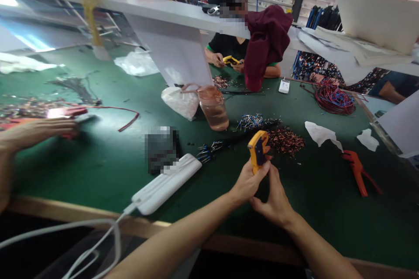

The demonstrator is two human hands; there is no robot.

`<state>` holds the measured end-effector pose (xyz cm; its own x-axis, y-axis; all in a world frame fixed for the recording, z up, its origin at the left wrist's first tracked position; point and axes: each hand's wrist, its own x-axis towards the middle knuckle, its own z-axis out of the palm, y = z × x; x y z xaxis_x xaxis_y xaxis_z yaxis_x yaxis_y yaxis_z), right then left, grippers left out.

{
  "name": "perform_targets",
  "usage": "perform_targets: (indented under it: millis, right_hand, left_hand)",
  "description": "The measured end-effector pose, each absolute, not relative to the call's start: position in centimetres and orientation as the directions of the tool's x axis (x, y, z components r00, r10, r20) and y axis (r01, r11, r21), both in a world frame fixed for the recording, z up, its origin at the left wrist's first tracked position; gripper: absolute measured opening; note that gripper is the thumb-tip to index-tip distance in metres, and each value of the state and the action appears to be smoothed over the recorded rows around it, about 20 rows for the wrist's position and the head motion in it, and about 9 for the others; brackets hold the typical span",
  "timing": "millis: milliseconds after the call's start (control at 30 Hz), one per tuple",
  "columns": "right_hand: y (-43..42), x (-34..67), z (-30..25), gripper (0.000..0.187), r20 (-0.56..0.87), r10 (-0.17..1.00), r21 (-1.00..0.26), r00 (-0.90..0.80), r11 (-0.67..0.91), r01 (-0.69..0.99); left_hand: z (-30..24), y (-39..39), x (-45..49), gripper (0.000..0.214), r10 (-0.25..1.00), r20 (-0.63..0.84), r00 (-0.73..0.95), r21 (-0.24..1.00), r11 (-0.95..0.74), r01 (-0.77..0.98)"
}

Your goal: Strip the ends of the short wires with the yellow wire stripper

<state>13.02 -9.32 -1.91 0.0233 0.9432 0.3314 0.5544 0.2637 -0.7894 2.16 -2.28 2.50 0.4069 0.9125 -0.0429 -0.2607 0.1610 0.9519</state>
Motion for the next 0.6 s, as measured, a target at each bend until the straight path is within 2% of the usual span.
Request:
perform_targets:
  millis: [167,333,400,500,600]
  right_hand:
    - [-9.4,14.0,-1.4,0.085,0.26,0.965,-0.905,0.033,0.232,0.358]
    - [-9.5,15.2,-0.4,0.077,0.074,0.996,-0.996,-0.048,0.072,-0.046]
    - [-9.5,15.7,-0.3,0.073,0.041,0.997,-0.988,-0.065,0.031,-0.155]
    - [-9.7,16.5,-0.6,0.07,0.03,0.999,-0.972,-0.033,0.021,-0.234]
    - [-9.9,17.1,-1.1,0.07,0.048,0.999,-0.969,-0.01,0.044,-0.245]
  left_hand:
    - [2.1,-2.3,1.9,0.062,0.82,0.052,0.57,0.981,0.064,-0.182]
    - [2.0,-1.5,0.6,0.076,0.71,0.213,0.672,0.963,-0.037,-0.267]
    - [1.5,-0.9,0.1,0.068,0.741,0.235,0.629,0.959,-0.069,-0.277]
    - [0.6,-0.2,-0.2,0.056,0.819,0.333,0.466,0.94,-0.255,-0.225]
    - [-0.1,0.5,-0.5,0.067,0.799,0.489,0.349,0.871,-0.433,-0.23]
